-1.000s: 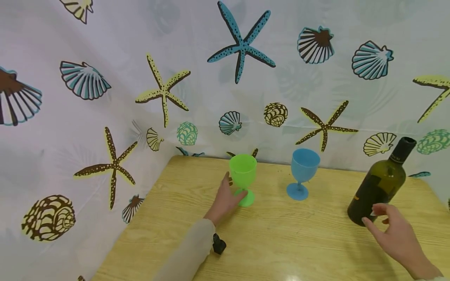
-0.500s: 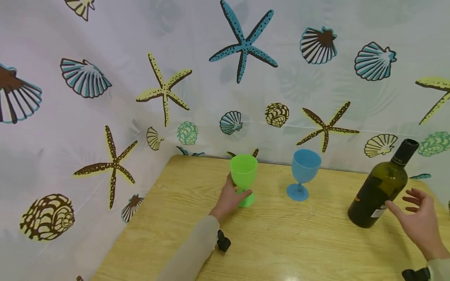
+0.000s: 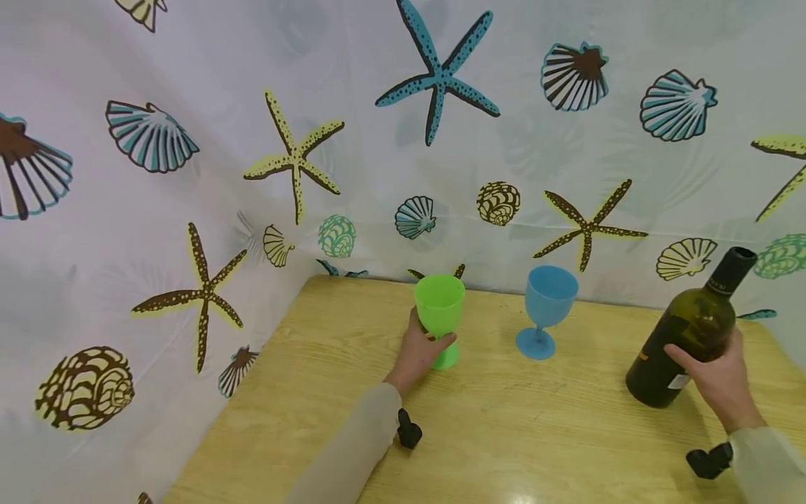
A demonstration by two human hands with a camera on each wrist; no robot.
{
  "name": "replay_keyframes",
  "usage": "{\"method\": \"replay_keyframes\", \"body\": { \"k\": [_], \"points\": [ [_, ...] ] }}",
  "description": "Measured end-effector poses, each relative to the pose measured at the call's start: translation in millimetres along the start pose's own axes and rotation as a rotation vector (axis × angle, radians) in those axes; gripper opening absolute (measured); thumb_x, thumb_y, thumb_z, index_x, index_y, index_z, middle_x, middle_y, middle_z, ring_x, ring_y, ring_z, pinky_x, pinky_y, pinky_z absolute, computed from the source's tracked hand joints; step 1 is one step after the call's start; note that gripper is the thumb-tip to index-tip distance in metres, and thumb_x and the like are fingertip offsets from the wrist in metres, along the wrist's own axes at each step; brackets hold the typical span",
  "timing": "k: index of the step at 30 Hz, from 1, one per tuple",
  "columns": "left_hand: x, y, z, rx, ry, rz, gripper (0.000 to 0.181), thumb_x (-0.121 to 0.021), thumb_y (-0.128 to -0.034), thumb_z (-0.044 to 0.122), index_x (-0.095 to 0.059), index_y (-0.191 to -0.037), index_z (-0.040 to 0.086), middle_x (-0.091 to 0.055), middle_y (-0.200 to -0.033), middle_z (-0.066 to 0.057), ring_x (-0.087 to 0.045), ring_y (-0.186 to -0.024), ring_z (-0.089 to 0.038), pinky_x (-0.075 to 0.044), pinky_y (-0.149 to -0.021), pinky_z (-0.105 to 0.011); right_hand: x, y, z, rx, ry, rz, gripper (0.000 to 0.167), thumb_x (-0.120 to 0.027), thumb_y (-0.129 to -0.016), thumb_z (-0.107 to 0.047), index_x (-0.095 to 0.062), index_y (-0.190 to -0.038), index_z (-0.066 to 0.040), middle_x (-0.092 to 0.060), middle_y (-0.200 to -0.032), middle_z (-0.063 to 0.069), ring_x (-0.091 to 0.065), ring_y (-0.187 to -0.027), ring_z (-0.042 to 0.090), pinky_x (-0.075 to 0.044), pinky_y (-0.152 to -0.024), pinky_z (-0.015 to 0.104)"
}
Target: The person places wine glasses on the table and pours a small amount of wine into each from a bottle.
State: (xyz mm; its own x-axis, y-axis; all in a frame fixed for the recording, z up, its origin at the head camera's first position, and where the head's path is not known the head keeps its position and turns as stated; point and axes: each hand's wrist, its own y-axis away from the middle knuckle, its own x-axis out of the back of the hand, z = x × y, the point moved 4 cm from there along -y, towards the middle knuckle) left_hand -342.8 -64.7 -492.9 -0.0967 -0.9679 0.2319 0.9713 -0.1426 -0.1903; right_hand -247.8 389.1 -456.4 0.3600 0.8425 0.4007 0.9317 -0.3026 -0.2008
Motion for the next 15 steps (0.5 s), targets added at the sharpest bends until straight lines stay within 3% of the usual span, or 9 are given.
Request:
{"method": "replay_keyframes", "body": {
  "k": [4, 6, 8, 11, 13, 15],
  "points": [
    [-1.0, 4.3, 19.3, -0.014, 0.042, -0.028, 0.077, -0.071, -0.0851, 0.009, -0.022, -0.143, 0.004, -0.046, -0.128, -0.019, -0.046, -0.120, -0.035, -0.039, -0.099, -0.052, -7, -0.6, -4, 0.006, -0.031, 0.013, 0.090, -0.068, -0.089, -0.018, -0.002, -0.149, -0.032, -0.021, -0.148, 0.011, -0.028, -0.132, 0.018, -0.022, -0.112, 0.040],
    [-2.1, 8.2, 28.6, -0.021, 0.059, -0.050, 0.075, -0.070, -0.0852, 0.006, -0.021, -0.143, 0.001, -0.046, -0.127, -0.020, -0.046, -0.119, -0.036, -0.039, -0.098, -0.053, -9, -1.7, -3, 0.020, -0.064, 0.037, 0.092, -0.069, -0.087, -0.014, -0.004, -0.149, -0.034, -0.025, -0.146, 0.006, -0.030, -0.130, 0.014, -0.023, -0.112, 0.036],
    [-3.9, 11.1, 34.1, -0.030, 0.068, -0.068, 0.074, -0.069, -0.0852, 0.005, -0.021, -0.142, 0.000, -0.046, -0.126, -0.019, -0.047, -0.118, -0.036, -0.040, -0.097, -0.052, -10, -2.4, -3, 0.036, -0.100, 0.068, 0.092, -0.071, -0.085, -0.010, -0.008, -0.148, -0.034, -0.028, -0.143, 0.001, -0.031, -0.128, 0.012, -0.026, -0.108, 0.024],
    [-8.0, 10.4, 31.1, -0.052, 0.093, -0.076, 0.075, -0.070, -0.0843, 0.004, -0.022, -0.141, 0.000, -0.045, -0.127, -0.019, -0.047, -0.119, -0.035, -0.039, -0.098, -0.053, -11, -3.2, -5, 0.063, -0.132, 0.091, 0.093, -0.072, -0.083, -0.005, -0.013, -0.148, -0.034, -0.032, -0.138, -0.007, -0.034, -0.124, 0.010, -0.031, -0.094, 0.009],
    [-11.6, 7.9, 23.3, -0.055, 0.081, -0.073, 0.075, -0.072, -0.0839, 0.007, -0.024, -0.141, 0.003, -0.046, -0.128, -0.016, -0.047, -0.120, -0.033, -0.039, -0.099, -0.051, -11, -3.3, -6, 0.070, -0.129, 0.095, 0.090, -0.073, -0.082, -0.005, -0.018, -0.148, -0.033, -0.035, -0.135, -0.009, -0.037, -0.120, 0.009, -0.034, -0.086, 0.005],
    [-15.3, 5.6, 15.8, -0.048, 0.069, -0.067, 0.075, -0.073, -0.0832, 0.008, -0.025, -0.141, 0.006, -0.047, -0.129, -0.015, -0.047, -0.120, -0.032, -0.038, -0.100, -0.051, -11, -2.5, -6, 0.064, -0.100, 0.093, 0.086, -0.073, -0.084, -0.009, -0.021, -0.147, -0.033, -0.038, -0.133, -0.009, -0.039, -0.117, 0.006, -0.035, -0.087, 0.007]
  ]
}}
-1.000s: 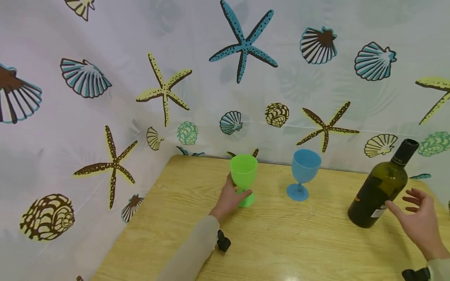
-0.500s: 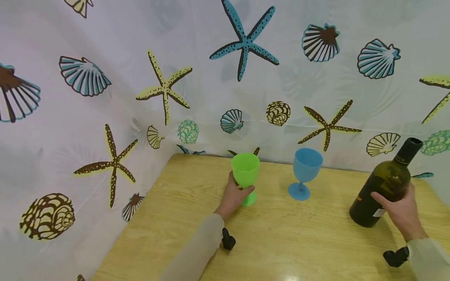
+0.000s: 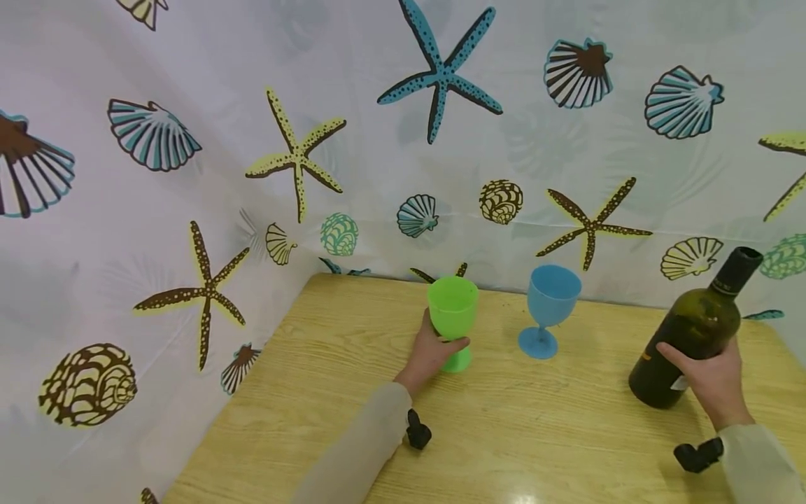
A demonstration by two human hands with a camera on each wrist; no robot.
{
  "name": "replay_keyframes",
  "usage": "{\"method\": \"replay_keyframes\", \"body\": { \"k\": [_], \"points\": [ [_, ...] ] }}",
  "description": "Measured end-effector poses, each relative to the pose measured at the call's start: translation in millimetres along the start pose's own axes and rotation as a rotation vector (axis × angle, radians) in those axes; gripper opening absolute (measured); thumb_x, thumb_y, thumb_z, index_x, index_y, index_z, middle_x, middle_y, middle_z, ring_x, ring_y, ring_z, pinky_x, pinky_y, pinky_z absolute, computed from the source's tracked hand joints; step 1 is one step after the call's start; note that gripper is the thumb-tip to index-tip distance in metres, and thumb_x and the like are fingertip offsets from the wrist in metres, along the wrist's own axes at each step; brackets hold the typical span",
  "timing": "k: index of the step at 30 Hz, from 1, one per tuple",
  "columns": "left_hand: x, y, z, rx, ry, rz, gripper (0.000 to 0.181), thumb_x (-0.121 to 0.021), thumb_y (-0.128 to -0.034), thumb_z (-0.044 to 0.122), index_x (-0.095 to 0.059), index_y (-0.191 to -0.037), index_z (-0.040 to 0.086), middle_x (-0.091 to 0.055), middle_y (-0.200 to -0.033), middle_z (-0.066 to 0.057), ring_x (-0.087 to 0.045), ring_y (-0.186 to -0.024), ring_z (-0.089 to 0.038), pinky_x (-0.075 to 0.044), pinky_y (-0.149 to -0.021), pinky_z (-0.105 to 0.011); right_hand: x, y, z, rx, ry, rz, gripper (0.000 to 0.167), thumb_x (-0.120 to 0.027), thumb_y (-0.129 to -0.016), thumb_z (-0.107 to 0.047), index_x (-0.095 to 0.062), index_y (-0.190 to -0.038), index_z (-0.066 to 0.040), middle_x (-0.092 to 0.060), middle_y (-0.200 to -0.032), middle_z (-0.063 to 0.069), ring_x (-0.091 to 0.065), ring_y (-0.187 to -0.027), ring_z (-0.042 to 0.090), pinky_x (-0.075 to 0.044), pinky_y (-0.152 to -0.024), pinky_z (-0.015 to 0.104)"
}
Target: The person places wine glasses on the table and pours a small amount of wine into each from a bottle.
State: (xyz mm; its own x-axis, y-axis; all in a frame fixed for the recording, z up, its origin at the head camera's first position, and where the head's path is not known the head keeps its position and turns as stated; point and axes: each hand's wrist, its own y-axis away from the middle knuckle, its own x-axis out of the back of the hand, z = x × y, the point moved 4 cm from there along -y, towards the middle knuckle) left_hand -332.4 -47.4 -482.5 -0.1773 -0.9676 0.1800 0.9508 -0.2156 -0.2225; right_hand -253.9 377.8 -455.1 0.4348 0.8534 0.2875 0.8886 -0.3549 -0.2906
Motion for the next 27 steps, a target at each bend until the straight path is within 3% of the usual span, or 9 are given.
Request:
{"method": "replay_keyframes", "body": {
  "k": [3, 7, 20, 27],
  "points": [
    [-4.2, -3.3, -10.3, 0.020, -0.026, 0.002, 0.075, -0.074, -0.0829, 0.012, -0.027, -0.141, 0.009, -0.048, -0.128, -0.011, -0.048, -0.120, -0.028, -0.040, -0.099, -0.049, 0, -0.5, -2, -0.003, 0.031, 0.005, 0.081, -0.073, -0.084, -0.012, -0.025, -0.146, -0.031, -0.040, -0.132, -0.008, -0.041, -0.115, 0.004, -0.036, -0.093, 0.013],
    [-9.2, -3.4, -13.2, 0.028, -0.039, -0.011, 0.075, -0.075, -0.0818, 0.011, -0.028, -0.141, 0.010, -0.049, -0.128, -0.011, -0.049, -0.119, -0.027, -0.041, -0.098, -0.048, -1, 0.8, -4, 0.006, 0.043, 0.024, 0.082, -0.073, -0.084, -0.011, -0.024, -0.146, -0.031, -0.039, -0.134, -0.006, -0.040, -0.116, 0.003, -0.034, -0.100, 0.018],
    [-25.1, 2.7, -10.5, 0.046, -0.080, -0.059, 0.071, -0.075, -0.0817, 0.010, -0.032, -0.138, 0.010, -0.052, -0.123, -0.008, -0.052, -0.113, -0.023, -0.045, -0.093, -0.042, -12, 12.5, -12, 0.017, 0.063, 0.081, 0.085, -0.078, -0.077, -0.007, -0.030, -0.144, -0.027, -0.044, -0.133, -0.002, -0.044, -0.115, 0.003, -0.037, -0.096, 0.017],
    [-31.4, 15.8, 18.7, 0.036, -0.050, -0.120, 0.065, -0.071, -0.0824, 0.000, -0.034, -0.136, 0.003, -0.052, -0.121, -0.014, -0.053, -0.112, -0.030, -0.045, -0.092, -0.046, -18, 18.1, -25, 0.031, 0.104, 0.092, 0.087, -0.080, -0.074, -0.008, -0.032, -0.144, -0.024, -0.046, -0.132, 0.003, -0.046, -0.110, 0.003, -0.039, -0.092, 0.019]
  ]
}}
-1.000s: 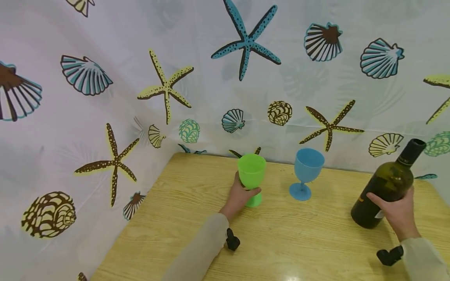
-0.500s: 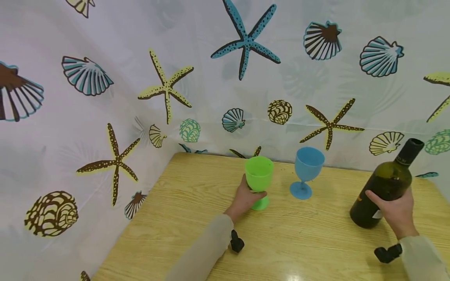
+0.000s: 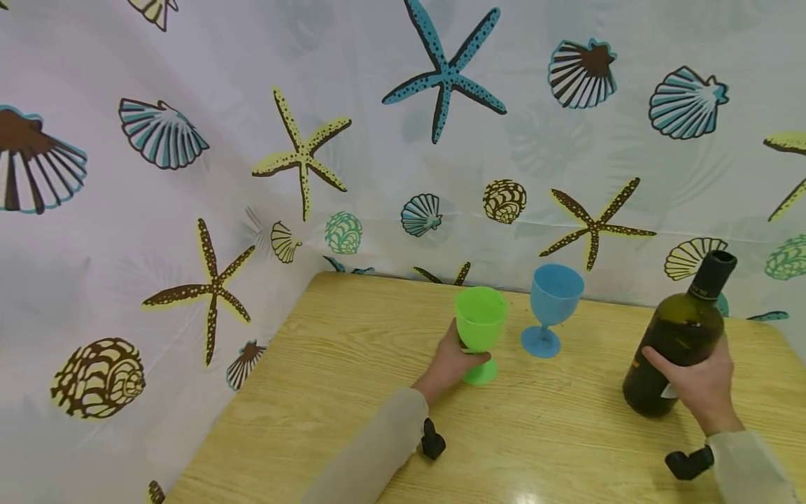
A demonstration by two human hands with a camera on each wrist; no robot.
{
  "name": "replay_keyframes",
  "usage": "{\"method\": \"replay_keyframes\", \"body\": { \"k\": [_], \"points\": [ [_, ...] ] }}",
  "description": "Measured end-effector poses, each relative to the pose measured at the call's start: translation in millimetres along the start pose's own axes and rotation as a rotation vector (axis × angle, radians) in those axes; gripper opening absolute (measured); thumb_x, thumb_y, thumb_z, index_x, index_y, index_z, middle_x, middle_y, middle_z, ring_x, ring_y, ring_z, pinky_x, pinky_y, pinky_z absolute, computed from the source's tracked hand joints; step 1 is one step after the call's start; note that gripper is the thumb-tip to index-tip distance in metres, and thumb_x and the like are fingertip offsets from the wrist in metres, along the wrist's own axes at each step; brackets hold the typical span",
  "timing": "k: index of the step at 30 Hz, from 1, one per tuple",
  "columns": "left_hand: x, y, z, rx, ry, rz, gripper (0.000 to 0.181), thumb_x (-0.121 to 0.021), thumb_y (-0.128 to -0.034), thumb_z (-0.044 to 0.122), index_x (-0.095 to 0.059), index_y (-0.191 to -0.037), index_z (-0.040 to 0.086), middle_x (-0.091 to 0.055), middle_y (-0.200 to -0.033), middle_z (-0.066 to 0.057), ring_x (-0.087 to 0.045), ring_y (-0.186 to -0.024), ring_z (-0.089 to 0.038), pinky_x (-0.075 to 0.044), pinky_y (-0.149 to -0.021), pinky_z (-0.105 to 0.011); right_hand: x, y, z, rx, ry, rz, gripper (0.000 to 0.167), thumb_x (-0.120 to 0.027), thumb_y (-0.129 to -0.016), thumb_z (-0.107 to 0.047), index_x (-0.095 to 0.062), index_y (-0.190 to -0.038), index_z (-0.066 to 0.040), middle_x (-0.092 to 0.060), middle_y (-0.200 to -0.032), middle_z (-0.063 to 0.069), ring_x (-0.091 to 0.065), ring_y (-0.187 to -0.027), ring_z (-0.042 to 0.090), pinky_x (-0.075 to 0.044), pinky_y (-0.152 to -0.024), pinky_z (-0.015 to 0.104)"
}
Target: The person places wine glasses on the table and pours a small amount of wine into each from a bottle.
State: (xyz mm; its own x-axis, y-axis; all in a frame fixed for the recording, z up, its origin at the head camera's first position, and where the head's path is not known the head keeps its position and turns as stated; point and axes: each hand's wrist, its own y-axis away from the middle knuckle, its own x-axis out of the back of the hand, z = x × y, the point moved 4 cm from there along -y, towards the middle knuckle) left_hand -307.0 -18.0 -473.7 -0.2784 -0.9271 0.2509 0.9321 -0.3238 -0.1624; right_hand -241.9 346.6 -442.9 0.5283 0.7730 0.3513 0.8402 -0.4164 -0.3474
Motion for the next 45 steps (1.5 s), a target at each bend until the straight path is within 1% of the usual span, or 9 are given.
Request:
{"method": "replay_keyframes", "body": {
  "k": [6, 11, 14, 18, 22, 24, 30, 36, 45],
  "points": [
    [-12.9, -7.4, -22.3, -0.020, -0.010, -0.021, 0.069, -0.072, -0.0828, 0.003, -0.032, -0.139, 0.012, -0.053, -0.121, -0.008, -0.054, -0.110, -0.023, -0.046, -0.090, -0.042, -4, 5.8, -17, 0.088, 0.066, -0.032, 0.089, -0.083, -0.070, -0.009, -0.033, -0.144, -0.017, -0.050, -0.129, 0.014, -0.046, -0.099, -0.007, -0.039, -0.081, 0.014],
    [-19.1, -4.9, -23.1, -0.011, -0.026, -0.035, 0.070, -0.072, -0.0838, 0.008, -0.032, -0.140, 0.017, -0.054, -0.121, -0.004, -0.054, -0.109, -0.019, -0.047, -0.090, -0.039, -9, 11.9, -31, 0.185, 0.128, -0.059, 0.086, -0.086, -0.066, -0.011, -0.038, -0.137, -0.003, -0.054, -0.121, 0.020, -0.041, -0.091, -0.014, -0.037, -0.073, 0.012],
    [-23.2, -3.1, -22.5, -0.004, -0.036, -0.051, 0.069, -0.073, -0.0844, 0.011, -0.032, -0.140, 0.019, -0.054, -0.121, -0.002, -0.055, -0.109, -0.018, -0.047, -0.089, -0.038, -12, 15.3, -38, 0.249, 0.153, -0.078, 0.086, -0.088, -0.063, -0.011, -0.040, -0.133, 0.001, -0.056, -0.117, 0.020, -0.041, -0.090, -0.015, -0.036, -0.071, 0.012],
    [-28.0, -1.0, -19.5, -0.011, -0.045, -0.070, 0.069, -0.072, -0.0846, 0.011, -0.032, -0.139, 0.019, -0.053, -0.122, -0.002, -0.055, -0.110, -0.017, -0.048, -0.089, -0.036, -17, 18.4, -45, 0.354, 0.188, -0.095, 0.087, -0.089, -0.058, -0.008, -0.042, -0.130, 0.003, -0.057, -0.112, 0.020, -0.052, -0.092, 0.001, -0.041, -0.073, 0.020],
    [-31.0, 1.3, -15.8, -0.021, -0.050, -0.088, 0.069, -0.072, -0.0846, 0.009, -0.032, -0.140, 0.017, -0.053, -0.122, -0.003, -0.055, -0.110, -0.017, -0.048, -0.089, -0.034, -21, 20.9, -50, 0.430, 0.208, -0.112, 0.088, -0.090, -0.054, -0.006, -0.043, -0.128, 0.004, -0.057, -0.110, 0.024, -0.059, -0.091, 0.034, -0.048, -0.073, 0.046],
    [-31.9, 2.0, -15.1, -0.022, -0.053, -0.093, 0.068, -0.072, -0.0847, 0.008, -0.032, -0.140, 0.016, -0.053, -0.123, -0.003, -0.055, -0.110, -0.017, -0.048, -0.089, -0.033, -23, 21.9, -51, 0.462, 0.205, -0.123, 0.087, -0.089, -0.053, -0.005, -0.044, -0.127, 0.005, -0.057, -0.109, 0.026, -0.059, -0.089, 0.042, -0.046, -0.071, 0.056],
    [-33.7, 1.3, -15.5, -0.021, -0.073, -0.088, 0.069, -0.072, -0.0842, 0.008, -0.032, -0.139, 0.017, -0.053, -0.122, 0.000, -0.055, -0.110, -0.015, -0.048, -0.089, -0.033, -28, 22.4, -59, 0.580, 0.247, -0.155, 0.086, -0.090, -0.050, -0.005, -0.048, -0.124, 0.006, -0.059, -0.104, 0.022, -0.060, -0.087, 0.038, -0.045, -0.070, 0.050],
    [-35.2, 2.5, -14.0, -0.032, -0.069, -0.097, 0.070, -0.072, -0.0844, 0.009, -0.031, -0.140, 0.017, -0.052, -0.122, -0.002, -0.054, -0.111, -0.017, -0.048, -0.089, -0.035, -29, 21.7, -65, 0.665, 0.323, -0.189, 0.082, -0.089, -0.050, -0.010, -0.049, -0.119, 0.009, -0.058, -0.100, 0.023, -0.059, -0.085, 0.039, -0.048, -0.069, 0.056],
    [-36.7, 6.0, -12.4, -0.023, -0.078, -0.094, 0.070, -0.072, -0.0846, 0.008, -0.030, -0.140, 0.017, -0.053, -0.121, -0.003, -0.056, -0.109, -0.018, -0.049, -0.087, -0.033, -30, 19.5, -68, 0.781, 0.466, -0.244, 0.082, -0.088, -0.050, -0.017, -0.049, -0.116, 0.010, -0.057, -0.098, 0.024, -0.058, -0.083, 0.038, -0.050, -0.067, 0.055]
  ]
}}
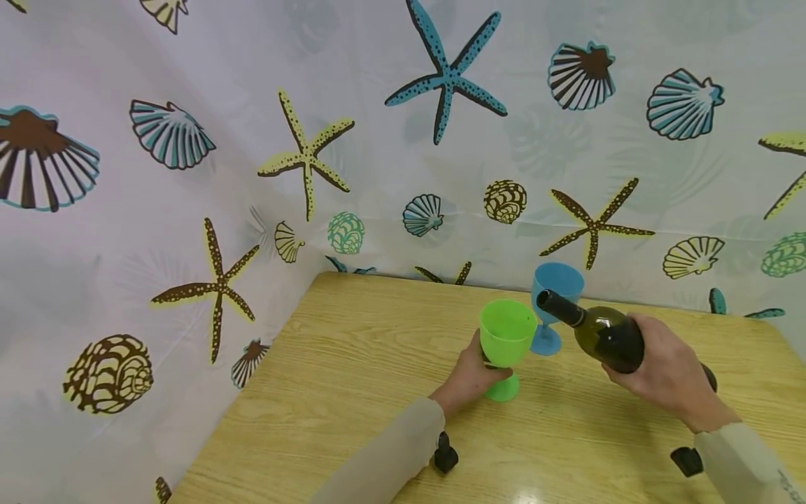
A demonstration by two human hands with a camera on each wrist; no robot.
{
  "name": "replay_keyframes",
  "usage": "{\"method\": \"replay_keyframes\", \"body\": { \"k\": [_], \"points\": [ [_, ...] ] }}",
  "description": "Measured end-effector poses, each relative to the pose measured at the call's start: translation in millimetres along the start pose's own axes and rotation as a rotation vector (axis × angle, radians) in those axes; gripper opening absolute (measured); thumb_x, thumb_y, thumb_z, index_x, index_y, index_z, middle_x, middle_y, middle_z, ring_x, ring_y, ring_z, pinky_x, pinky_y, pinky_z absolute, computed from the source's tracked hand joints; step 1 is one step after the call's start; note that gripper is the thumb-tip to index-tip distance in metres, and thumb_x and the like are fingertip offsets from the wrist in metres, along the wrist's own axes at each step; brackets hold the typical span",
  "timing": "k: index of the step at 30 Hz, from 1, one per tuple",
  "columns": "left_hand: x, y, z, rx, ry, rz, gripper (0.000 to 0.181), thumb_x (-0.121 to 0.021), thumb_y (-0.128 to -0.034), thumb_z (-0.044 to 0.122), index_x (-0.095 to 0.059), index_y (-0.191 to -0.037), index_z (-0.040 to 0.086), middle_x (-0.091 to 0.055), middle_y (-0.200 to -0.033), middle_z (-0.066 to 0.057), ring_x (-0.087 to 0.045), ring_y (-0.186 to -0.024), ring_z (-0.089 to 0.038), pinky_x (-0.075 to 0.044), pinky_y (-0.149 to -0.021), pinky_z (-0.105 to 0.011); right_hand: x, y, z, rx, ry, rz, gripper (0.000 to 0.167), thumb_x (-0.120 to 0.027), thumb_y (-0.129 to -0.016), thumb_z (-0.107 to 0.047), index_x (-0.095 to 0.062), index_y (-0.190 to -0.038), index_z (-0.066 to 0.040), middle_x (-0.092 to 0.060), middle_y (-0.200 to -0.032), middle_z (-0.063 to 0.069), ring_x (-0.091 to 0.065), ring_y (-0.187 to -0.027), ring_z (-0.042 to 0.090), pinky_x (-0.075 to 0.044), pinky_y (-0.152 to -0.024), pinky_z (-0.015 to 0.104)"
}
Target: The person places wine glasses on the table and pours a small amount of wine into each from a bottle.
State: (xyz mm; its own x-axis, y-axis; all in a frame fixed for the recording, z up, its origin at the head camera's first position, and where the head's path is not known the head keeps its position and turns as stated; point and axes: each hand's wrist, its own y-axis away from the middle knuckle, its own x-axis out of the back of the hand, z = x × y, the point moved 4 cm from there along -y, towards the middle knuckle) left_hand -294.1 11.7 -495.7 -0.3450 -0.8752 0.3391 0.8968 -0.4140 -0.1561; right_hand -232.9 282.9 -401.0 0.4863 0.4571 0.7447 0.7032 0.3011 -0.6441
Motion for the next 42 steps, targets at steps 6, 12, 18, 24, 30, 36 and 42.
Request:
{"method": "replay_keyframes", "body": {
  "k": [6, 12, 18, 24, 30, 36, 42],
  "points": [
    [-0.8, 0.7, -0.7, 0.004, -0.012, 0.001, 0.069, -0.069, -0.0853, 0.004, -0.029, -0.141, 0.014, -0.054, -0.121, -0.005, -0.056, -0.108, -0.018, -0.049, -0.087, -0.031, 0, -1.9, 2, 0.071, 0.039, -0.021, 0.080, -0.087, -0.053, -0.021, -0.050, -0.116, 0.010, -0.059, -0.100, 0.025, -0.059, -0.084, 0.039, -0.051, -0.068, 0.054],
    [-0.5, 1.7, 0.5, -0.005, -0.012, 0.000, 0.067, -0.067, -0.0860, 0.002, -0.030, -0.141, 0.013, -0.055, -0.121, -0.006, -0.057, -0.108, -0.019, -0.049, -0.088, -0.032, 1, -5.2, 3, 0.122, 0.058, -0.034, 0.088, -0.060, -0.075, -0.064, -0.050, -0.117, 0.012, -0.058, -0.103, 0.027, -0.058, -0.087, 0.042, -0.050, -0.070, 0.055],
    [-1.2, 3.3, -0.6, -0.025, -0.046, 0.007, 0.058, -0.065, -0.0870, 0.000, -0.035, -0.135, 0.011, -0.057, -0.116, -0.006, -0.058, -0.106, -0.019, -0.050, -0.086, -0.030, 1, -7.2, 3, 0.144, 0.113, -0.062, 0.093, -0.052, -0.076, -0.070, -0.049, -0.118, 0.013, -0.057, -0.101, 0.028, -0.059, -0.083, 0.043, -0.050, -0.067, 0.056],
    [-2.5, 2.2, -1.4, -0.044, -0.050, 0.007, 0.054, -0.064, -0.0874, -0.001, -0.036, -0.132, 0.012, -0.058, -0.114, -0.006, -0.059, -0.105, -0.018, -0.049, -0.085, -0.028, 2, -9.7, 4, 0.182, 0.167, -0.083, 0.084, -0.086, -0.054, -0.030, -0.051, -0.117, 0.012, -0.058, -0.100, 0.028, -0.060, -0.083, 0.043, -0.050, -0.065, 0.056],
    [-3.4, 0.8, -3.5, -0.054, -0.065, 0.014, 0.054, -0.064, -0.0875, 0.000, -0.036, -0.132, 0.011, -0.058, -0.114, -0.006, -0.059, -0.105, -0.018, -0.050, -0.085, -0.029, 4, -12.9, 3, 0.216, 0.196, -0.078, 0.085, -0.087, -0.047, -0.023, -0.051, -0.115, 0.013, -0.059, -0.099, 0.027, -0.060, -0.084, 0.043, -0.050, -0.065, 0.057],
    [-4.3, 1.7, -3.9, -0.070, -0.083, 0.022, 0.051, -0.064, -0.0882, 0.001, -0.037, -0.130, 0.010, -0.058, -0.113, -0.008, -0.060, -0.104, -0.021, -0.051, -0.085, -0.031, 5, -15.0, 4, 0.228, 0.209, -0.094, 0.087, -0.088, -0.047, -0.023, -0.051, -0.117, 0.013, -0.059, -0.102, 0.027, -0.059, -0.088, 0.044, -0.049, -0.068, 0.058],
    [-3.6, 2.7, -2.4, -0.058, -0.092, 0.025, 0.052, -0.064, -0.0877, 0.000, -0.037, -0.131, 0.010, -0.058, -0.113, -0.008, -0.060, -0.105, -0.021, -0.050, -0.085, -0.031, 5, -15.8, 4, 0.242, 0.228, -0.102, 0.088, -0.089, -0.045, -0.023, -0.050, -0.116, 0.012, -0.058, -0.103, 0.027, -0.059, -0.088, 0.043, -0.048, -0.069, 0.058]
  ]
}}
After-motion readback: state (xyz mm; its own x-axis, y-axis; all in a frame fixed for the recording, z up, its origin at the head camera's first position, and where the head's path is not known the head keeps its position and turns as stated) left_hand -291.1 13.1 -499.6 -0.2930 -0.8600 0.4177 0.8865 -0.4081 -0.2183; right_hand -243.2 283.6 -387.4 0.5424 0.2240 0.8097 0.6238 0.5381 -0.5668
